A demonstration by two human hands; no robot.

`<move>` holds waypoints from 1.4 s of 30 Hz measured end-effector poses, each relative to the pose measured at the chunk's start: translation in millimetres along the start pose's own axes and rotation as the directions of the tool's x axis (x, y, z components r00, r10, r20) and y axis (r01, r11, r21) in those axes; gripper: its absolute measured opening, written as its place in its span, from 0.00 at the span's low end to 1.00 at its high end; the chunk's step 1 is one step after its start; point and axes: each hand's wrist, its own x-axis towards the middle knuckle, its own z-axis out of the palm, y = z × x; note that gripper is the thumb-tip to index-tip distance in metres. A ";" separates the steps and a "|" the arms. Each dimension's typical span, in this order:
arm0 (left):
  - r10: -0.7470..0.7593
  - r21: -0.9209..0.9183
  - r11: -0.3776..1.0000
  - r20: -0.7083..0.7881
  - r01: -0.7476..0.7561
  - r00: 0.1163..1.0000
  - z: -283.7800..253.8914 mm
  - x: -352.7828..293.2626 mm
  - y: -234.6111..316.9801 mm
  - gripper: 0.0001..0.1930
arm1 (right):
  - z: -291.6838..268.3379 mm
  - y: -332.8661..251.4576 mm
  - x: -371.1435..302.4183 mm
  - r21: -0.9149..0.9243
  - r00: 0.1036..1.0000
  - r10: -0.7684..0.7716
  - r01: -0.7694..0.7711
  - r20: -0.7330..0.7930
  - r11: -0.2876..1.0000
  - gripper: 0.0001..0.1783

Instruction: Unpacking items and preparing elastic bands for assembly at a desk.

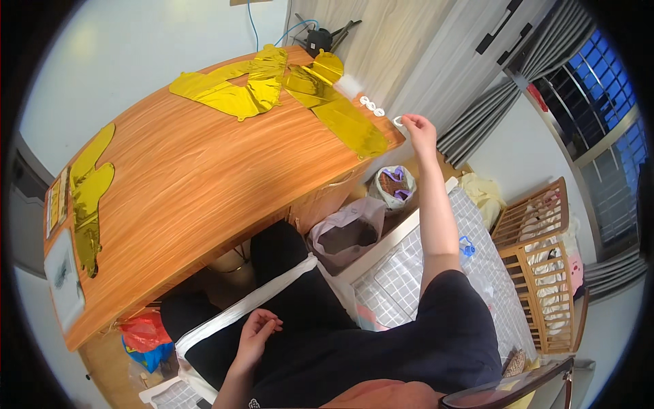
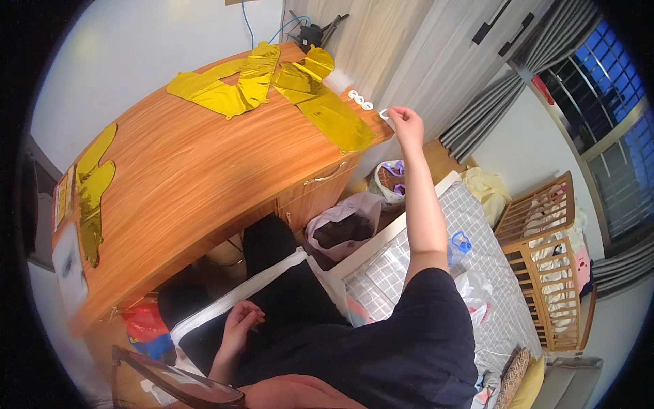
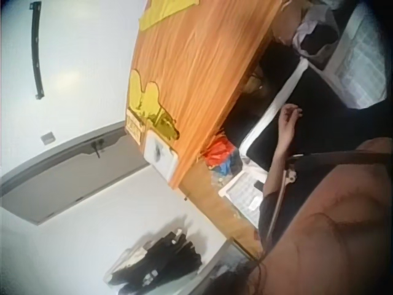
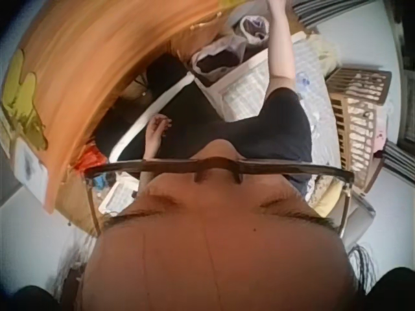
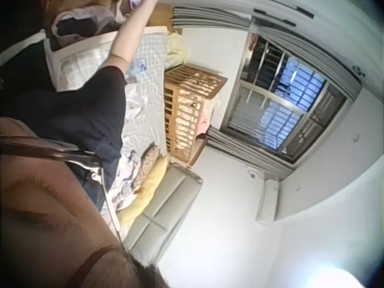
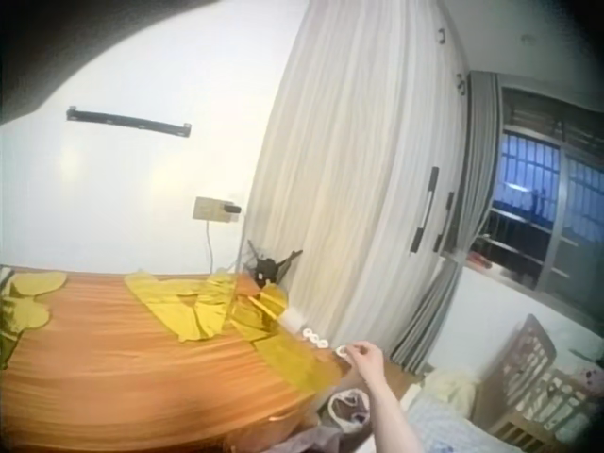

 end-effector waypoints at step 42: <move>0.495 0.643 0.042 0.651 -0.764 0.575 150.8 361.0 198.5 0.11 | 42.9 -33.0 -54.2 -0.203 0.870 0.075 0.029 0.487 0.979 0.13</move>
